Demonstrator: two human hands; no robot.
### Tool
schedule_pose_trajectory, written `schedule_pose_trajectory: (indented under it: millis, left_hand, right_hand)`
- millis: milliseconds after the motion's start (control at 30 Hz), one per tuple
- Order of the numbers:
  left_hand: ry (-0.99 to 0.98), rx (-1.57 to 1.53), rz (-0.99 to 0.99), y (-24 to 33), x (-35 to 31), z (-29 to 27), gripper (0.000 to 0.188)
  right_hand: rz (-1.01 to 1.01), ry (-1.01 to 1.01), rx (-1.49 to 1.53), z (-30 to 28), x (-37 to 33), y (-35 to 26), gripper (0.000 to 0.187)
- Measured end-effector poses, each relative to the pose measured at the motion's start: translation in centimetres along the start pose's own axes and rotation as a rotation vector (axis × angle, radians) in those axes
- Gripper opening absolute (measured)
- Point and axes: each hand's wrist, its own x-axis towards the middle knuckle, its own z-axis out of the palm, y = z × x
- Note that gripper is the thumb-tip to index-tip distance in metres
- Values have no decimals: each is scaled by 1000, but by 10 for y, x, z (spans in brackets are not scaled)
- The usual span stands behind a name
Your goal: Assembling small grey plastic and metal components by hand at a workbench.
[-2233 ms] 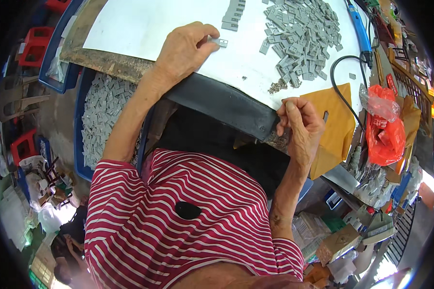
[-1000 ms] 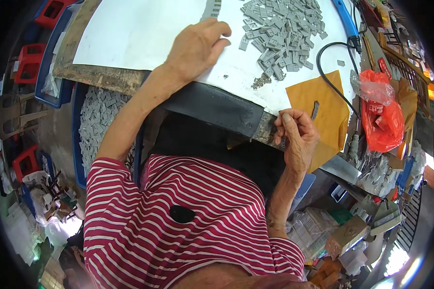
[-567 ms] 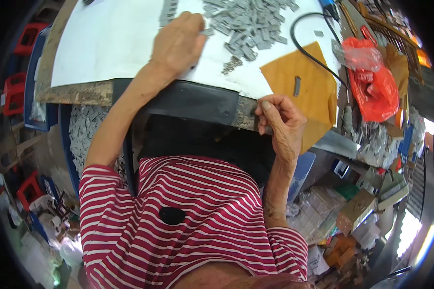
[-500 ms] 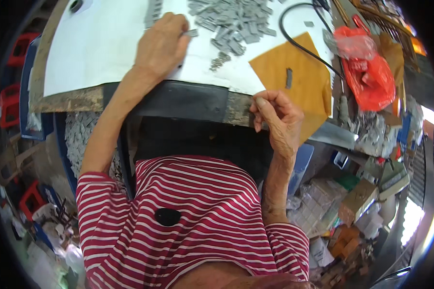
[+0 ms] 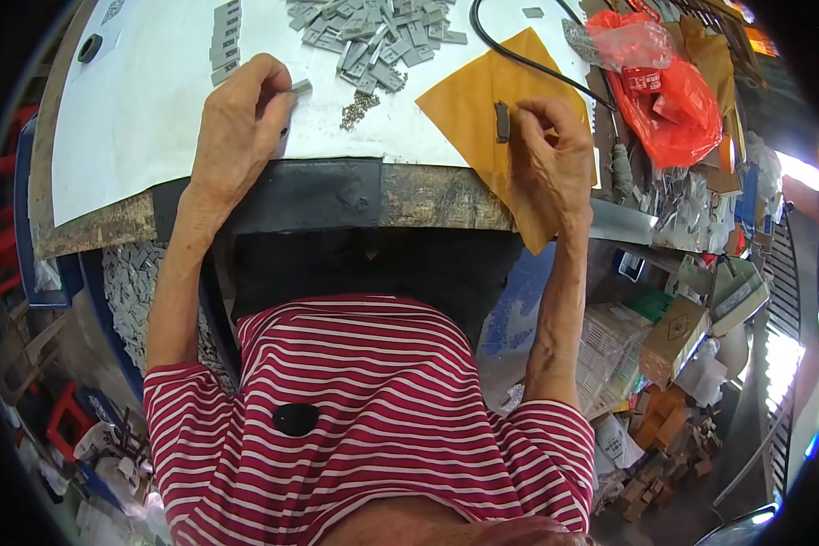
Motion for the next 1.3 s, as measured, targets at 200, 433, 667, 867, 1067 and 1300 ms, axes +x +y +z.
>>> schedule_pose_trajectory:
  millis: [200, 433, 667, 867, 1067, 1300]
  left_hand:
    - [31, -88, -2, 6, -6, 3, 9]
    - [38, -132, -12, 8, -8, 7, 9]
    - [54, -157, 5, 10, -8, 9, 9]
    - [-10, -343, -104, 16, -8, 12, 9]
    - [-79, -521, -161, 28, -10, 14, 13]
    - [-100, -592, -152, 25, -11, 14, 14]
  right_hand:
    - [-224, -99, -144, 3, 7, 6, 9]
    - [-350, -138, -200, 2, 12, 8, 10]
    - [-466, -101, -264, 6, 18, 17, 11]
    - [-159, -134, -132, 2, 16, 15, 7]
    - [352, -237, 419, -10, 18, 5, 11]
    - [506, -312, 753, -15, 18, -16, 6]
